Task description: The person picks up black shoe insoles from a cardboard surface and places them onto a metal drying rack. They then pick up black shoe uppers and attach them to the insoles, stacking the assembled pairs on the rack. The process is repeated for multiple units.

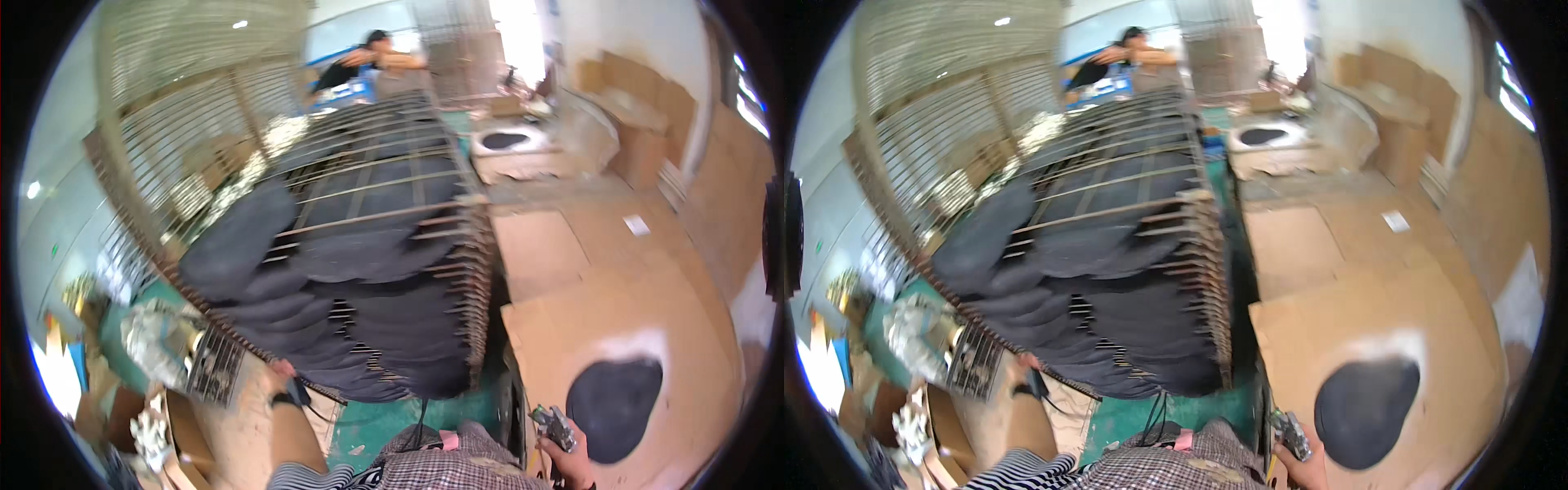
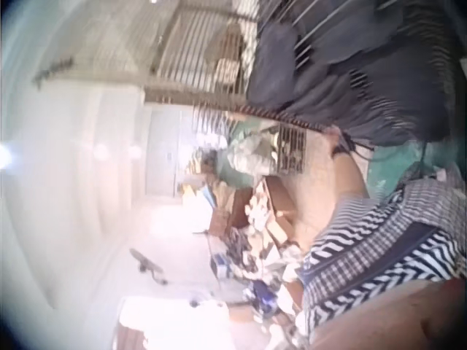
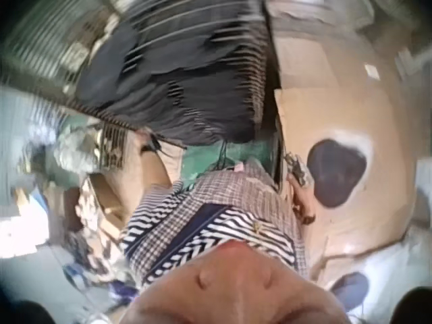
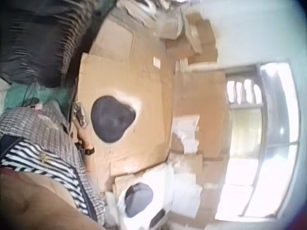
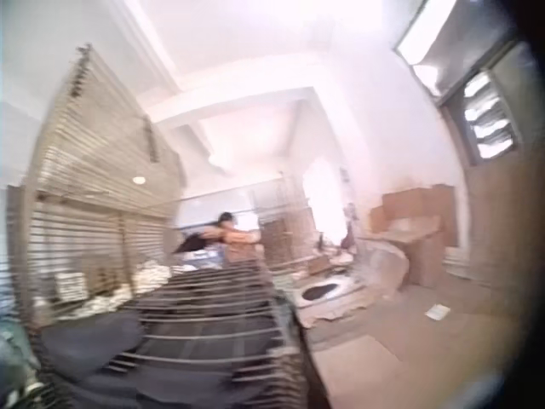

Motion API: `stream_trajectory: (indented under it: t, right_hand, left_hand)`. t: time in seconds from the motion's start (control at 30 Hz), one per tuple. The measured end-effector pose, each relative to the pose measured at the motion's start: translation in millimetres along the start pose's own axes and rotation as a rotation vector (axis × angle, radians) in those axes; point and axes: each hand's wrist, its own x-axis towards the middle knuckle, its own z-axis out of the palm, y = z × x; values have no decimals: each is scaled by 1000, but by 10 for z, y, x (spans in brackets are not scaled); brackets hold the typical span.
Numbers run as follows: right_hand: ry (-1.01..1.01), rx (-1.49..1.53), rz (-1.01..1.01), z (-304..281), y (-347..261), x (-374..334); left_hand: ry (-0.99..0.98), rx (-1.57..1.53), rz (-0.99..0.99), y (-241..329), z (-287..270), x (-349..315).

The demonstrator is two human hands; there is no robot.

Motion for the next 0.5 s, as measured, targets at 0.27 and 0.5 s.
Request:
stream_trajectory:
  t: [0.27, 0.5]
  right_hand:
    - [292, -91, 125, -352, -51, -878]
    - [852, 79, 126, -297, 173, -2092]
  left_hand:
    - [-1112, 223, -692, -381, 3589, -2798]
    - [-1524, 569, 168, -1123, 5568, -4348]
